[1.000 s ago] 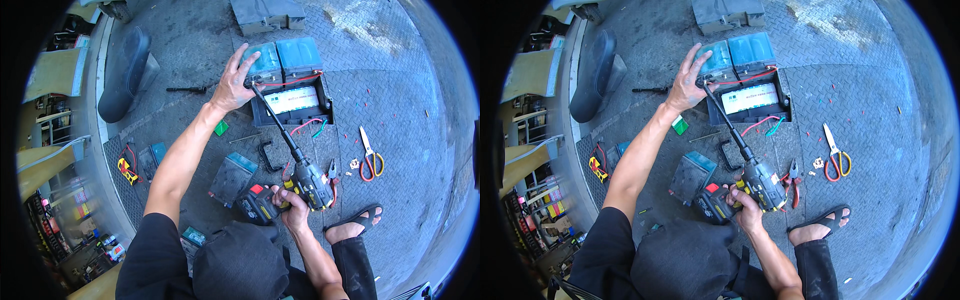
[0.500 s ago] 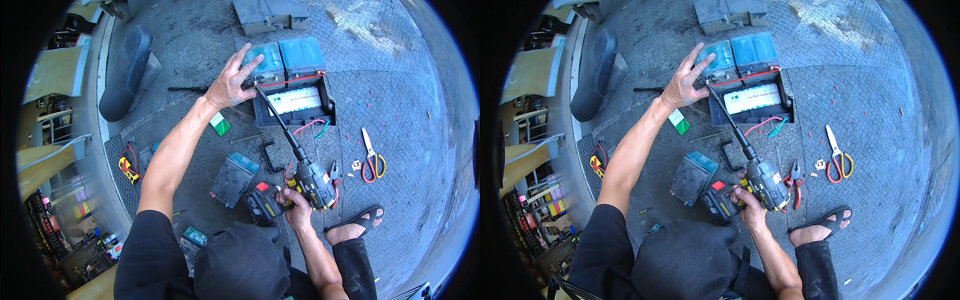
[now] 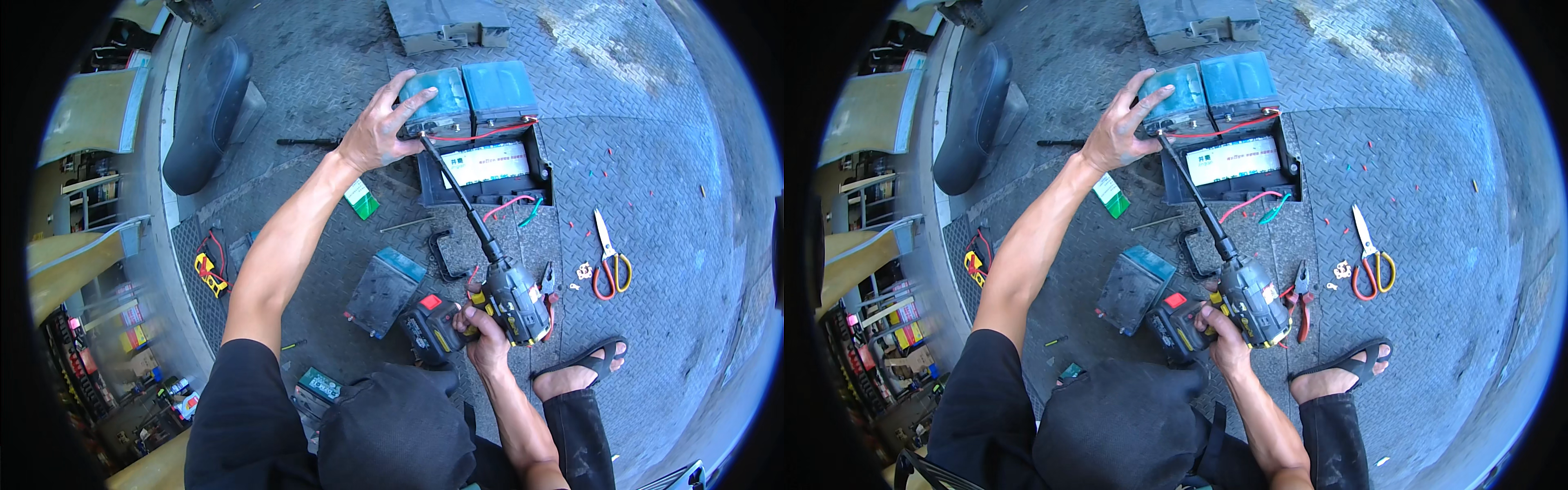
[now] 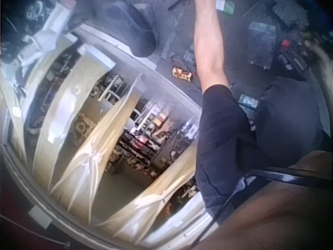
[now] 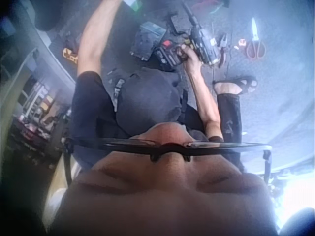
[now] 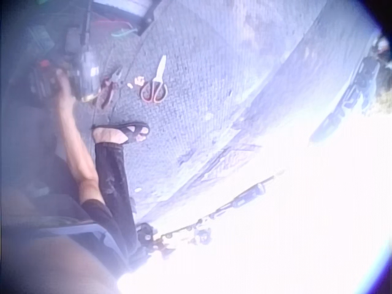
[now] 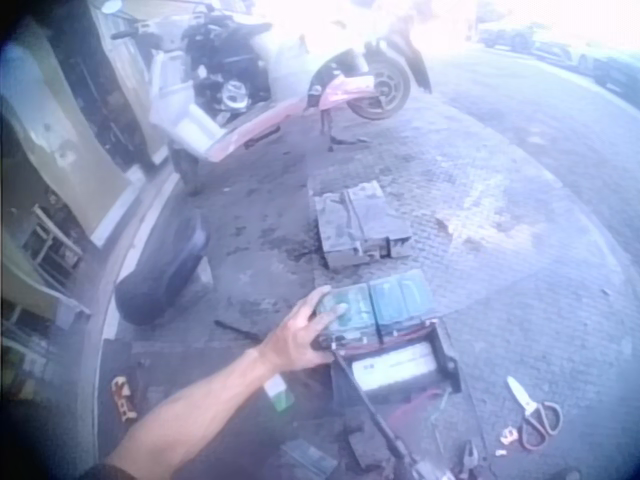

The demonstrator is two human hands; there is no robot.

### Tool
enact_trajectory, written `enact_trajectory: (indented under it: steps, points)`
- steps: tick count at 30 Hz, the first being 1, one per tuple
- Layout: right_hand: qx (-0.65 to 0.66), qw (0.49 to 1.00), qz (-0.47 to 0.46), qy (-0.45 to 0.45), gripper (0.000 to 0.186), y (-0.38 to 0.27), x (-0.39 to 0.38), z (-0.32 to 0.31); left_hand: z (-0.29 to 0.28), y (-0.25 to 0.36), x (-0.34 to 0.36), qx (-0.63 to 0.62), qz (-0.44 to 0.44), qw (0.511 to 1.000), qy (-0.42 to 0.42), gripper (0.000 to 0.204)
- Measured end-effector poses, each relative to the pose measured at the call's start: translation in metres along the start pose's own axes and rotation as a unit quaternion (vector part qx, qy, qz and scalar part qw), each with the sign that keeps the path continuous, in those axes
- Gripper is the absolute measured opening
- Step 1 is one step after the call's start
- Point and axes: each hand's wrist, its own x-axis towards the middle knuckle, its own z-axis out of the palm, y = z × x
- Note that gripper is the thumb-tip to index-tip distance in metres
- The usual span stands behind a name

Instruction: The person cuts red wires to length, strips the ends, and crimps ring terminals onto them using pliers. They then connect the wires to battery terminals and tighten the connections with a power drill.

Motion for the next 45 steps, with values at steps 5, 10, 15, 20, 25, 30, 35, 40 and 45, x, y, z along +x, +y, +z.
enact_trajectory:
  steps: [5,10,15,20,25,30,35,40,45]
  points:
    - [-0.036,0.999,-0.016,0.002,0.043,-0.002,0.0,0.003,0.006,0.003,-0.001,0.021,0.008,0.999,0.031,0.108]
    - [-0.08,0.997,-0.017,0.003,0.041,-0.007,0.0,0.008,0.013,0.001,0.0,0.037,0.017,0.998,0.057,0.099]
    - [-0.104,0.994,-0.022,0.015,0.036,-0.014,-0.002,0.013,0.023,0.005,0.005,0.05,0.032,0.992,0.111,0.085]
    - [-0.047,0.999,-0.01,0.006,0.032,-0.011,0.001,0.011,0.027,0.009,0.004,0.049,0.032,0.992,0.116,0.087]
    - [-0.003,1.0,0.029,0.006,0.029,-0.006,0.008,0.002,0.029,0.009,0.003,0.051,0.039,0.99,0.123,0.091]
    - [0.014,0.999,0.039,0.0,0.036,-0.007,0.013,-0.002,0.03,0.012,0.003,0.061,0.035,0.99,0.124,0.09]
    - [-0.06,0.998,0.004,-0.008,0.034,-0.004,0.005,0.002,0.03,0.012,0.004,0.06,0.036,0.99,0.125,0.089]
    - [-0.32,0.942,-0.096,-0.02,0.03,0.0,-0.006,0.004,0.029,0.013,0.004,0.057,0.035,0.99,0.123,0.088]
    - [-0.435,0.876,-0.183,-0.097,0.036,-0.013,-0.014,0.019,0.028,0.011,0.005,0.058,0.035,0.991,0.12,0.087]
